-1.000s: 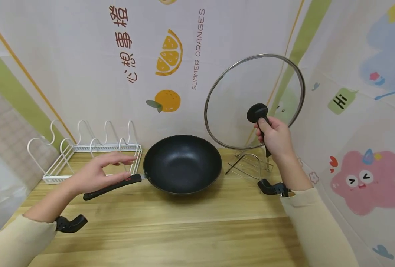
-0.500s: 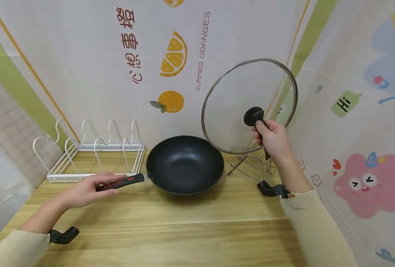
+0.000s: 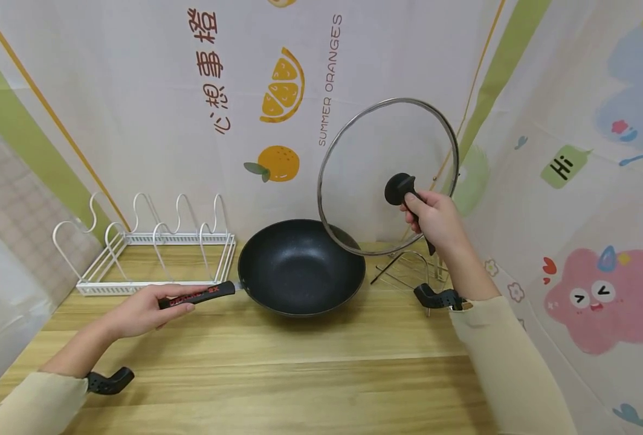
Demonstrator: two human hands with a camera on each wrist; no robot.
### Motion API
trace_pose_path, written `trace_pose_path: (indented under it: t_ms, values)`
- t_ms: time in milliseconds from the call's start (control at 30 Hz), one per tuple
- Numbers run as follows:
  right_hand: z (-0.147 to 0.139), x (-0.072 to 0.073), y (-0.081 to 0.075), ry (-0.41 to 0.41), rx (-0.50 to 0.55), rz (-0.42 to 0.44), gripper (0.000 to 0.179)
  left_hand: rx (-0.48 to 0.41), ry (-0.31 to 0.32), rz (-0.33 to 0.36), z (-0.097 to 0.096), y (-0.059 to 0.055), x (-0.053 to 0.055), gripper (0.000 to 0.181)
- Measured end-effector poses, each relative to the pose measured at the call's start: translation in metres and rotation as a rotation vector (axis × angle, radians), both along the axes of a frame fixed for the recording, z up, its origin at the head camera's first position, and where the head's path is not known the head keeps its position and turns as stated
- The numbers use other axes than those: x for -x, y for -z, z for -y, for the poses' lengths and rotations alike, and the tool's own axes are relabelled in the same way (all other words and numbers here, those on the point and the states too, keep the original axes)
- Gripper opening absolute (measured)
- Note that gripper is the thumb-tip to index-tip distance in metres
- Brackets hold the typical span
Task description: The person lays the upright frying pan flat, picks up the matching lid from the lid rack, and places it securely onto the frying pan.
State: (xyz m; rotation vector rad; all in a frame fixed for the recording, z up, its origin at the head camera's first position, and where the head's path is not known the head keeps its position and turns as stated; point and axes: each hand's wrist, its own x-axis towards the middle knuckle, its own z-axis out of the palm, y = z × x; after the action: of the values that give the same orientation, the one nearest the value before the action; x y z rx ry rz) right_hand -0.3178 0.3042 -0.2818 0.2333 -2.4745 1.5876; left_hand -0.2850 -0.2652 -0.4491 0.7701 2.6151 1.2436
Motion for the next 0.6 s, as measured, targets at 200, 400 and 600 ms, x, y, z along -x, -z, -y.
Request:
trace_pose_path:
  t_ms: [200,400,600]
  values:
    - [0.006,0.01,-0.008,-0.024,-0.066,0.069,0.035,-0.004,-0.018,-0.007,0.0,0.0,-0.001,0.042]
    - [0.015,0.018,-0.014,-0.028,-0.17,0.121,0.039,0.005,-0.012,-0.03,0.0,0.0,-0.001,0.041]
    - [0.023,0.024,-0.014,-0.033,-0.25,0.132,0.04,0.004,-0.008,-0.055,-0.001,0.0,0.0,0.041]
